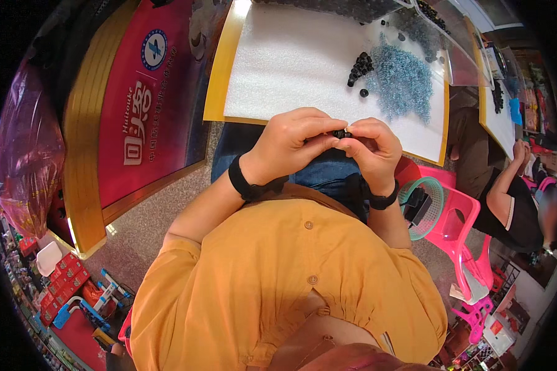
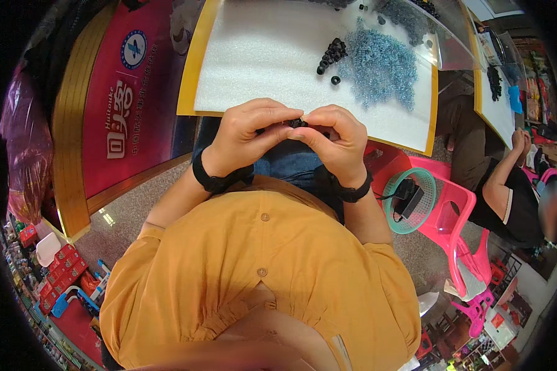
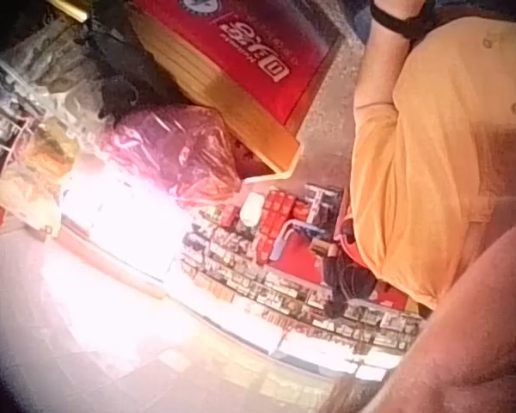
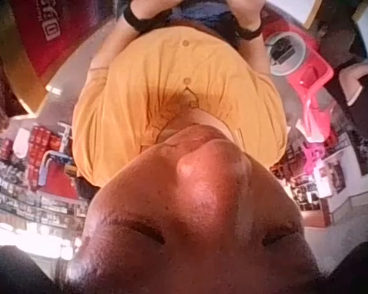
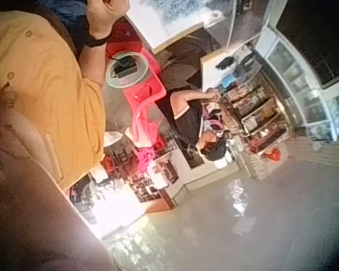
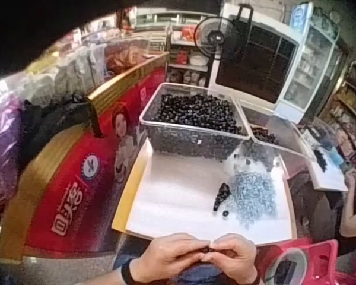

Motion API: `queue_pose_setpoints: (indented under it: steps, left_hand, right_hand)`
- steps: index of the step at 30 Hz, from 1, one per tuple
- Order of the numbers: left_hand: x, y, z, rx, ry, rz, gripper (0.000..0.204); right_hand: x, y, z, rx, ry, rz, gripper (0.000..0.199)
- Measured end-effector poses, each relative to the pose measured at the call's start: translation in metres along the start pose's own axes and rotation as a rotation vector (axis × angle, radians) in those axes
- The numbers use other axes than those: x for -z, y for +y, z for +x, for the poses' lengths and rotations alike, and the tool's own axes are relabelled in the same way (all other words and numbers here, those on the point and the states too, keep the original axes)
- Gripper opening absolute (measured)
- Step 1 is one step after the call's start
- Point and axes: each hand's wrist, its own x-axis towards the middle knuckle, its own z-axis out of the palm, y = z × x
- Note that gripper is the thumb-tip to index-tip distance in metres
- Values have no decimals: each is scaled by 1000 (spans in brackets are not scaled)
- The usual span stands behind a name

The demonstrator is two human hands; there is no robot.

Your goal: The person repeatedly picks up small black plastic components from the work surface and assembles them together by hand.

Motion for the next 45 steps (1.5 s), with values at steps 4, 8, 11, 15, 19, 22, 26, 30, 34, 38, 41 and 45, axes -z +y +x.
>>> queue_pose_setpoints:
  steps: [4,8,11,15,19,22,26,30,34,38,41,45]
  left_hand:
    - [-2,-3,-1,-17,42,10,30]
    - [-1,-1,-1,39,25,-22,29]
    - [-2,-2,-1,32,21,-66,29]
    - [-3,-3,-2,43,29,-57,29]
    - [-1,-3,0,-37,18,-4,30]
    - [0,-3,0,-38,-3,14,31]
    - [-1,0,0,3,11,-33,28]
    - [-3,11,-4,338,13,-382,26]
    - [-1,13,-4,399,11,-522,26]
    - [-2,7,-5,263,17,-348,27]
    - [0,9,-3,189,11,-254,26]
    - [0,6,-2,80,7,-119,28]
  right_hand:
    - [5,-7,2,59,-53,-141,23]
    - [4,-10,1,56,-59,-168,21]
    - [1,-7,-1,17,-14,-85,18]
    - [-2,-10,0,8,7,-52,15]
    - [-3,-16,1,-16,1,-90,16]
    - [-3,-23,2,8,-15,-250,17]
    - [-2,-24,2,80,-25,-307,18]
    - [-3,-25,1,75,-7,-233,19]
    - [-6,-24,-2,32,14,-80,19]
    - [-6,-24,-3,-14,19,5,18]
    - [-5,-29,-3,-25,20,-65,17]
    - [-6,-35,-3,-8,14,-236,15]
